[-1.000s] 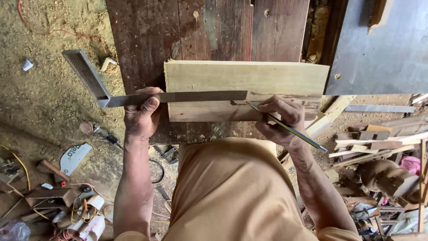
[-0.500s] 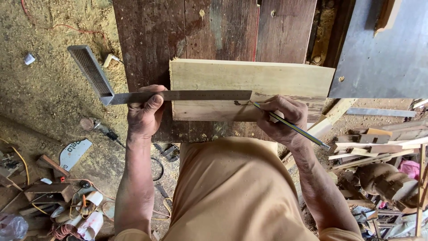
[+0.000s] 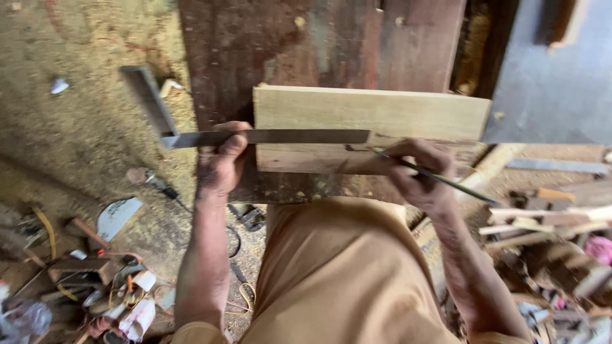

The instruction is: Measuring a wooden board with a square and pencil before cutting it in half using a table saw.

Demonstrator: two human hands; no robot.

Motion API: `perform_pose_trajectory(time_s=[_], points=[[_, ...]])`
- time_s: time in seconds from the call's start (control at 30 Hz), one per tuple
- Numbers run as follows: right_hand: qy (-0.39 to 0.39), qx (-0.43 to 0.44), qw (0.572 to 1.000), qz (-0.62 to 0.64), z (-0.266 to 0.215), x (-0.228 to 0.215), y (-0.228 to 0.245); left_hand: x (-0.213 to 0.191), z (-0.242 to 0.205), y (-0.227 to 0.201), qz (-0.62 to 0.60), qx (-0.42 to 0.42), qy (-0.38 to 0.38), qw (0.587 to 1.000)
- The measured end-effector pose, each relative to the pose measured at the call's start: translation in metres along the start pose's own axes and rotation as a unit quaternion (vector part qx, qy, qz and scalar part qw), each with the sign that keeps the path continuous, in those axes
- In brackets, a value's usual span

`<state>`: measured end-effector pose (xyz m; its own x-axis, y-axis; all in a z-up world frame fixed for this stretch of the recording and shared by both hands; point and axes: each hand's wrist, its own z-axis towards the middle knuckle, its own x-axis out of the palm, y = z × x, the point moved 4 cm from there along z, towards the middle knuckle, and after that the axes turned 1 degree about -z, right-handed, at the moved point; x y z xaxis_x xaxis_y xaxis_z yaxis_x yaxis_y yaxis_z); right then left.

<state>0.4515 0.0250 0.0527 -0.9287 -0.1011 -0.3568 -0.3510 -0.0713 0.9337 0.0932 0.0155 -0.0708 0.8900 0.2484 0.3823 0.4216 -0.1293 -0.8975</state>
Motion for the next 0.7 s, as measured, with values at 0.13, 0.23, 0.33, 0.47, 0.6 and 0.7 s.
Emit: perform_pose_trajectory(time_s=[0.13,0.23,0.33,0.47,0.6,0.7], points=[[0.010,-0.035,0.999,0.008,0.011,0.016,0.030,0.014,-0.001,-0.011,-0.005,0.014,-0.008,1.000],[-0.004,-0.107,0.994,0.015,0.016,0.037,0.034,0.020,0.002,-0.018,-0.012,0.027,-0.002,1.000],[0.012,-0.160,0.986,0.041,0.023,0.054,0.036,0.028,0.003,-0.028,-0.010,0.038,0.006,0.999],[0.050,-0.181,0.980,0.065,0.029,0.068,0.056,0.030,0.002,-0.030,-0.007,0.031,0.009,0.999],[0.097,-0.182,0.975,0.077,0.038,0.082,0.057,0.030,0.005,-0.032,0.003,0.034,0.032,0.999],[0.099,-0.167,0.979,0.063,0.044,0.083,0.062,0.026,0.005,-0.031,0.005,0.033,0.024,0.999]])
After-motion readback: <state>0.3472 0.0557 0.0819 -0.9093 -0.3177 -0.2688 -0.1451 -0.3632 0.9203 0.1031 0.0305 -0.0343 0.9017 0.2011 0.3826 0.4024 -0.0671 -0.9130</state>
